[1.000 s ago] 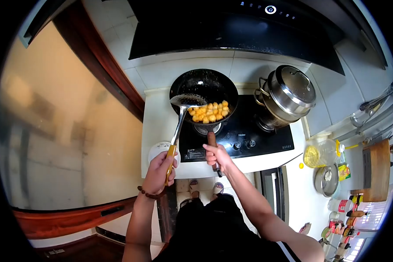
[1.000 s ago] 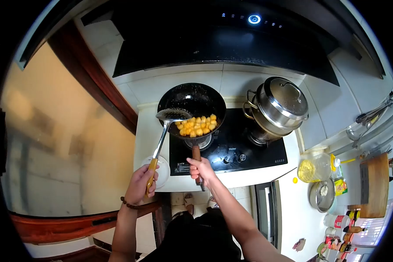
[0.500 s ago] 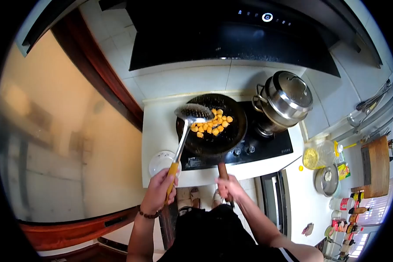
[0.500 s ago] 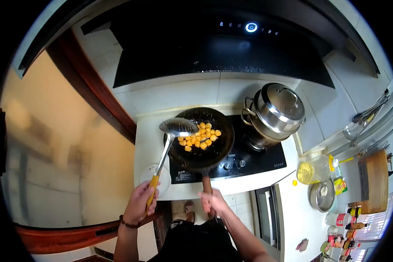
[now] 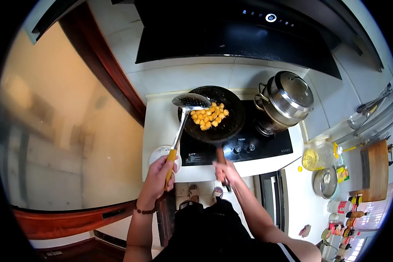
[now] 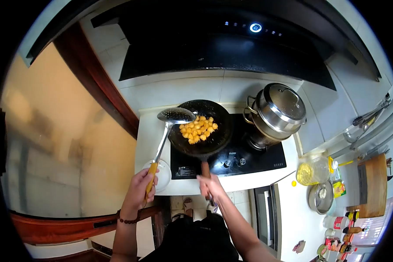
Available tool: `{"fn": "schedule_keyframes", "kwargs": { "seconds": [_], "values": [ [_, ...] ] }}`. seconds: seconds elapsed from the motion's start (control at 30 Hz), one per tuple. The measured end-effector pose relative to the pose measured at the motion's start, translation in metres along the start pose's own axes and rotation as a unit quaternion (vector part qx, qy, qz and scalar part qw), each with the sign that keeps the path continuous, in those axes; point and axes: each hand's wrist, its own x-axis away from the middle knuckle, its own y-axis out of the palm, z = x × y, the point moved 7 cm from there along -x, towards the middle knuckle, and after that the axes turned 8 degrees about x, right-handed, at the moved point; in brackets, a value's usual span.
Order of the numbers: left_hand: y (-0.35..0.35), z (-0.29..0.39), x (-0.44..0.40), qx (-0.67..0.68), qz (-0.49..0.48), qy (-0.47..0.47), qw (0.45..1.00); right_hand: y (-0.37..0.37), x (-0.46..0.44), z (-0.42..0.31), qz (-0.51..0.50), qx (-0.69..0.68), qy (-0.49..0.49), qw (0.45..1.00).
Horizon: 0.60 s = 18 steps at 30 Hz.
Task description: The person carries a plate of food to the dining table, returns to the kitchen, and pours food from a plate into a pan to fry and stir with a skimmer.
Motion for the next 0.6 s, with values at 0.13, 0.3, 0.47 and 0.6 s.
{"fn": "schedule_keyframes", "kwargs": {
  "seconds": [0.13, 0.3, 0.47, 0.6],
  "values": [
    [0.0, 0.0, 0.001, -0.024, 0.003, 0.005, 1.0, 0.001, 0.03, 0.03, -0.054, -0.062, 0.013, 0.997],
    [0.004, -0.009, 0.003, 0.005, -0.002, -0.009, 1.0, -0.003, 0.001, 0.008, -0.027, -0.073, -0.026, 0.997],
    [0.002, -0.013, -0.008, -0.014, -0.005, 0.017, 1.0, 0.004, -0.014, 0.0, -0.001, -0.008, -0.034, 0.999],
    [0.005, -0.006, 0.006, 0.0, 0.002, 0.007, 1.0, 0.004, 0.012, -0.008, -0.023, -0.034, -0.072, 0.997]
  ]
}}
